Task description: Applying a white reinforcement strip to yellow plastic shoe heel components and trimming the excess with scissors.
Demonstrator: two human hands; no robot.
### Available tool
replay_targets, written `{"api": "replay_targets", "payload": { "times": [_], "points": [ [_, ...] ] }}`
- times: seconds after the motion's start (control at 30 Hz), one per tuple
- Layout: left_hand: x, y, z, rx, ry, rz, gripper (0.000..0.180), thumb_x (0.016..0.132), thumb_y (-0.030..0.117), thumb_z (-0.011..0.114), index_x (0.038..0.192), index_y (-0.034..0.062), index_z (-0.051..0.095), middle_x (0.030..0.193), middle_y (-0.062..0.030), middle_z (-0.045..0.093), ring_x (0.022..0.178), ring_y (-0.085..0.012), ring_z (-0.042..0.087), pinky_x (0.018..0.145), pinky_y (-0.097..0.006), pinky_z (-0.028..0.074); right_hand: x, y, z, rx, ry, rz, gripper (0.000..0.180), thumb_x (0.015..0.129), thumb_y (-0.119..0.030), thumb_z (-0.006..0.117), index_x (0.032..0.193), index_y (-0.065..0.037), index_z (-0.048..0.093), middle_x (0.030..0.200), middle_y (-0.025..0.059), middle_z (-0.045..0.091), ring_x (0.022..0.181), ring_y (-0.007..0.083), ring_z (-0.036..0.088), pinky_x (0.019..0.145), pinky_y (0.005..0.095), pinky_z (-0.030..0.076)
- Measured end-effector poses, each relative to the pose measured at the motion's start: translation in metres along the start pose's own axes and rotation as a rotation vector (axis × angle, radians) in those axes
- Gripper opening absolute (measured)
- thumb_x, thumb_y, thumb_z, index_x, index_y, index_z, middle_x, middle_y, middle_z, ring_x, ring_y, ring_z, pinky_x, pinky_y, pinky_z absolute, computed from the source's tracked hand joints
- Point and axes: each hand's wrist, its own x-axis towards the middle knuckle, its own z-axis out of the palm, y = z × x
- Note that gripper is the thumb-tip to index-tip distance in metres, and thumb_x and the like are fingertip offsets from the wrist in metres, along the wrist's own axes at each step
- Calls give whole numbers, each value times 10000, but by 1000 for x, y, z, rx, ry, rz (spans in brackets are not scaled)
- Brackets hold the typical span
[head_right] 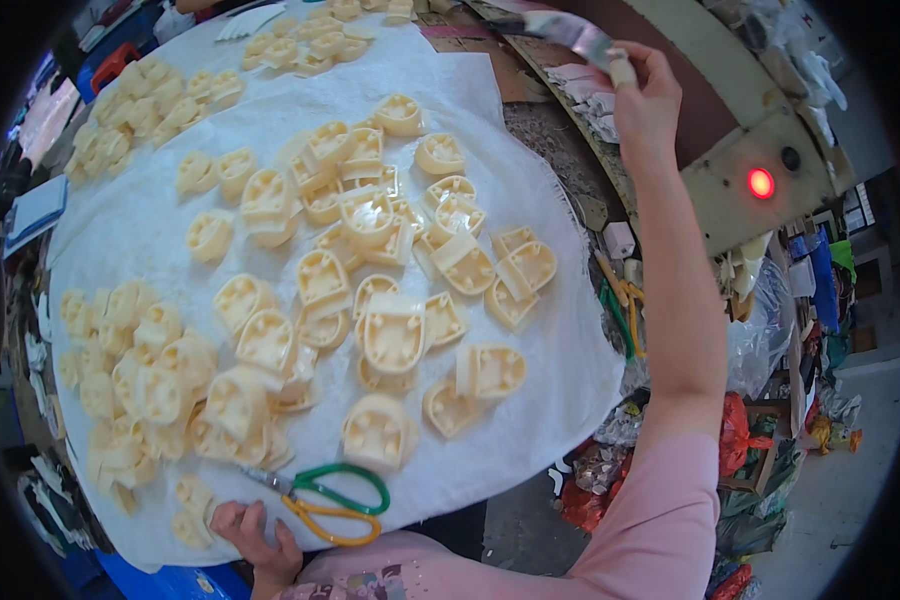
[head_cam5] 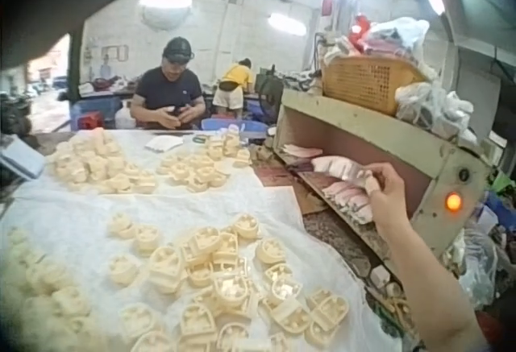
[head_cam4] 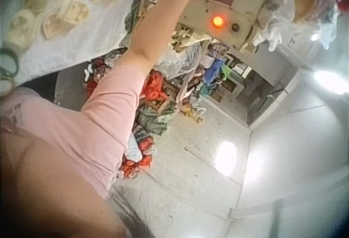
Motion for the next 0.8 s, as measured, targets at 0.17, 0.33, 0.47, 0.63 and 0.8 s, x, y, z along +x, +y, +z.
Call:
{"api": "replay_targets", "payload": {
  "times": [0.17,0.33,0.47,0.63,0.8],
  "points": [
    [2,-2,-3,-153,109,116,243,759,159,552,966,33,571,949,-145,469,903,-326,449,805,-465,356,-127,-100,-4,366,-380,-75,159,892,19,493,1044,31,539,967,99,613,869,154,596,816,304,490],
    [7,13,-34,-1082,-13,-349,282,870,223,522,1074,29,538,951,-147,554,730,-248,534,619,-319,447,-254,-177,7,443,-836,-255,170,826,63,544,971,-25,546,1070,184,615,900,225,607,772,324,494],
    [-6,-1,-64,-2093,-7,-674,399,949,295,469,1234,18,450,929,-113,582,694,-148,558,539,-263,460,-338,-196,29,364,-1132,-663,271,668,67,605,918,-19,549,1197,156,556,999,347,556,773,412,492],
    [-41,-32,-63,-1559,52,-935,323,945,120,456,1246,2,459,813,-80,591,577,-94,539,490,-221,443,-392,-203,47,115,-1337,-848,215,654,8,622,862,-17,573,1211,99,541,1069,330,518,812,413,478],
    [-49,-37,-53,-1153,38,-758,351,876,34,545,1217,-19,486,759,-67,603,581,-92,571,532,-221,474,-419,-216,60,25,-1232,-678,270,681,-51,660,940,-34,586,1106,89,557,987,286,516,804,371,452]
  ]
}}
